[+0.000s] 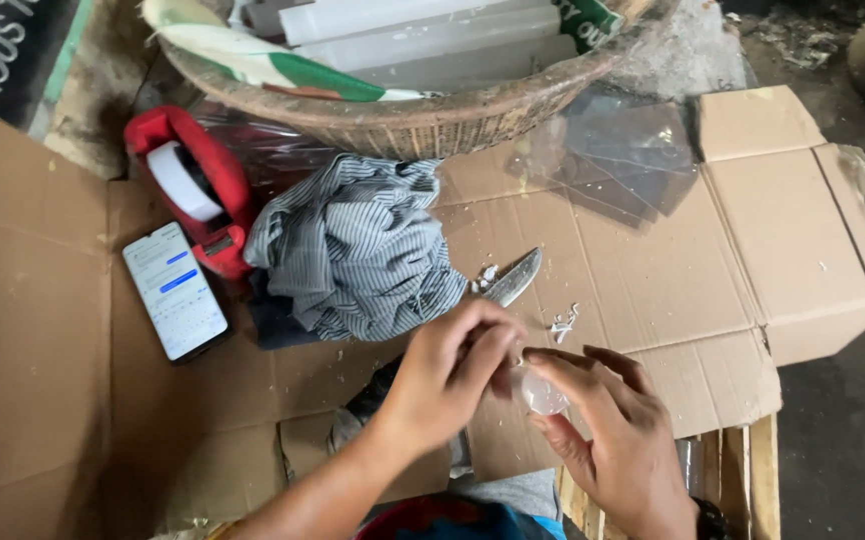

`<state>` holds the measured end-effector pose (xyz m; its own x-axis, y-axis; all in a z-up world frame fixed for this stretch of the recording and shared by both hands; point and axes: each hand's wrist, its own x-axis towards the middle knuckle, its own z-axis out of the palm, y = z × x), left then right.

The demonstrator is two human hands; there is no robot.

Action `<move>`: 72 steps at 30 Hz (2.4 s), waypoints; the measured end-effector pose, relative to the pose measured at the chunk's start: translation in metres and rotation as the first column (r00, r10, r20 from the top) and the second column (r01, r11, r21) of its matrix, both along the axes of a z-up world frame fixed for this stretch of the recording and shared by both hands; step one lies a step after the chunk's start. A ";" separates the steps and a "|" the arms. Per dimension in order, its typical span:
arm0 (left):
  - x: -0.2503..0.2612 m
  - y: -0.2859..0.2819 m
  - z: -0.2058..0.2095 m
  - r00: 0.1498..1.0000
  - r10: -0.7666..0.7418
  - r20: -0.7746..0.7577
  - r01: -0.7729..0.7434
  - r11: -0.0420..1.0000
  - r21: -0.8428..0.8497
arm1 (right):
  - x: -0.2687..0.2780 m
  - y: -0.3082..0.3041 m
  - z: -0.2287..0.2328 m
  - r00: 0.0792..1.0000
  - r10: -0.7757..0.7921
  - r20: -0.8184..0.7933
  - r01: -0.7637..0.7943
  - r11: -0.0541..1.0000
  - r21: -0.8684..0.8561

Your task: Trimming the base of a wax candle with a knife and inserting it into a plastic sleeve for packaging.

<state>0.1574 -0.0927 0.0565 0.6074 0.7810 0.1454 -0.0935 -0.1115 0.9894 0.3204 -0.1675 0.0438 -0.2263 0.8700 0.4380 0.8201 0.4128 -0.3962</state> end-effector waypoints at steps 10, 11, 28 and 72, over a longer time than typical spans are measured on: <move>-0.007 -0.024 -0.029 0.890 0.449 -0.072 -0.205 0.538 0.817 | 0.008 0.006 -0.001 0.981 -0.087 -0.172 0.035 0.958 -0.286; -0.011 -0.017 -0.024 0.881 0.467 -0.079 -0.210 0.535 0.818 | 0.005 0.004 0.004 0.981 -0.068 -0.179 0.014 0.958 -0.287; -0.179 0.102 -0.082 0.384 0.784 -0.488 -0.800 0.546 0.248 | 0.014 -0.005 -0.042 0.891 0.015 -0.453 -0.019 1.000 -0.004; 0.005 0.001 0.008 0.994 0.078 0.072 -0.100 0.912 0.397 | -0.004 0.023 -0.008 0.703 0.102 -0.704 -0.161 0.987 -0.018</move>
